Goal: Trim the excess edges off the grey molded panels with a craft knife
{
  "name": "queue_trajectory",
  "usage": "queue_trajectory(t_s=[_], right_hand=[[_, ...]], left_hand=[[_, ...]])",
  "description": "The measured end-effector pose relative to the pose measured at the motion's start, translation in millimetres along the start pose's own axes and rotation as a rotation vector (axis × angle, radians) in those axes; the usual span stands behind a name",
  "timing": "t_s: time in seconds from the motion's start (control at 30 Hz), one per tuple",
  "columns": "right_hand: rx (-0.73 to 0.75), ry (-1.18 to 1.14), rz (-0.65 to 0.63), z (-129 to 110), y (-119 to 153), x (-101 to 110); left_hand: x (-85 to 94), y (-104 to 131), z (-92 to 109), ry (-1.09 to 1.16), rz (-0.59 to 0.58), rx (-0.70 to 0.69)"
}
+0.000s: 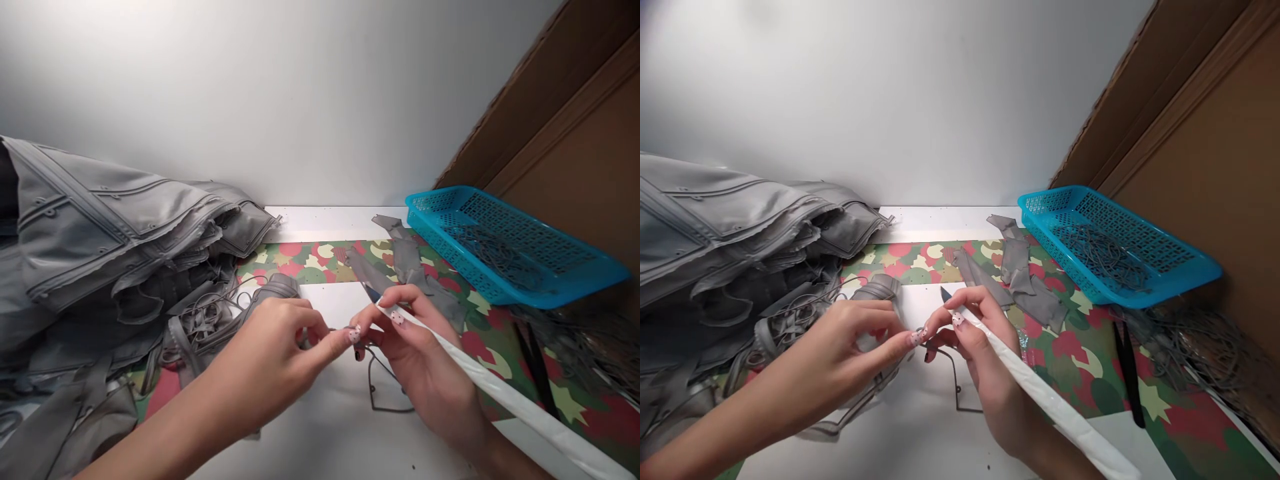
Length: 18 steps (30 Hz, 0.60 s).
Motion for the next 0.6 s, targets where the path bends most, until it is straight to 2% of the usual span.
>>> queue_trajectory(t_s=[0.2, 0.37, 0.6], right_hand=[[-0.070, -0.079, -0.003, 0, -3, 2], [-0.051, -0.044, -0.042, -4, -1, 4], [-0.027, 0.108, -0.089, -6, 1, 7]], left_hand=[[-6.2, -3, -4, 0.386, -0.083, 0.119], [-12.4, -7, -7, 0.751, -0.057, 0.211], [-14.0, -7, -9, 0.809, -0.032, 0.269]])
Point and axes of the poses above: each hand's wrist, its own y-axis away from the middle knuckle, its own x-axis out of the back of the hand, z = x × y, the point moved 2 cm from there along -y, towards the middle knuckle, and after that the axes turned 13 degrees about y, right-handed, at the moved point
